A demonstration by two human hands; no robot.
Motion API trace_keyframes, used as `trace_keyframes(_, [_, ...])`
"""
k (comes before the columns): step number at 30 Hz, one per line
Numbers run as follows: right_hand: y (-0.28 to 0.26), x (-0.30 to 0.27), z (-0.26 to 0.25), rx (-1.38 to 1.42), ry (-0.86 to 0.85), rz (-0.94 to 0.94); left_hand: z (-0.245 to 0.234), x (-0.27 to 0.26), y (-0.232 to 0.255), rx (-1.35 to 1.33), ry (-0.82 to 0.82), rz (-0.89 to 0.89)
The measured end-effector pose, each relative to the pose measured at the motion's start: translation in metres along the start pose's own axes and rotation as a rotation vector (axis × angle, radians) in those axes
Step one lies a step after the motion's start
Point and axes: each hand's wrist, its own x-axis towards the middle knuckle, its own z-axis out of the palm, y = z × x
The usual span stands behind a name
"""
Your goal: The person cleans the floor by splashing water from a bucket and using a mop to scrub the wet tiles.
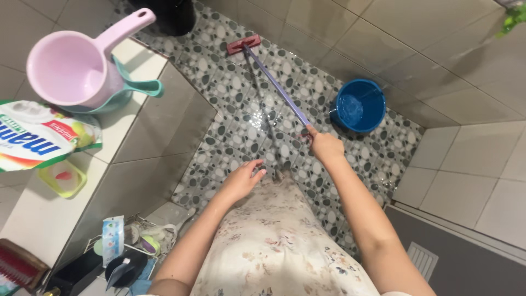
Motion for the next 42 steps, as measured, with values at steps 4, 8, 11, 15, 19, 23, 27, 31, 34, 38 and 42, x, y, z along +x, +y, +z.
trace_keyframes(4, [0.000, -0.053, -0.045, 0.030, -0.080, 0.031, -0.013, -0.001, -0.011, -0.106, 0.053, 0.042])
trace_keyframes(8, [0.016, -0.168, -0.117, -0.165, -0.190, 0.107, -0.015, 0.006, -0.023, -0.071, 0.072, 0.011])
trace_keyframes(11, [-0.001, -0.192, -0.140, -0.272, -0.275, 0.116, -0.007, 0.015, -0.027, -0.089, 0.086, 0.010])
trace_keyframes(15, [-0.028, -0.147, -0.137, -0.158, -0.261, 0.068, -0.010, 0.027, -0.018, -0.047, 0.043, 0.055])
trace_keyframes(19, [-0.062, -0.055, -0.102, -0.020, -0.046, -0.076, -0.024, 0.034, -0.001, -0.041, -0.054, 0.060])
trace_keyframes(23, [-0.099, 0.026, -0.046, -0.058, 0.025, -0.113, -0.034, 0.045, 0.002, -0.021, -0.095, 0.082])
trace_keyframes(27, [-0.072, -0.006, -0.033, 0.019, 0.060, -0.026, -0.043, 0.057, -0.009, -0.084, -0.082, 0.151])
trace_keyframes(31, [-0.010, -0.123, -0.088, -0.047, -0.076, 0.152, -0.053, 0.069, -0.025, -0.018, -0.163, 0.063])
trace_keyframes(34, [0.002, -0.200, -0.128, -0.067, -0.366, 0.357, -0.050, 0.078, -0.033, -0.063, -0.178, 0.018])
trace_keyframes(38, [-0.023, -0.232, -0.132, -0.090, -0.406, 0.401, -0.047, 0.090, -0.031, -0.080, -0.165, 0.081])
trace_keyframes(42, [-0.039, -0.187, -0.097, -0.050, -0.248, 0.280, -0.048, 0.100, -0.011, -0.018, -0.233, 0.102])
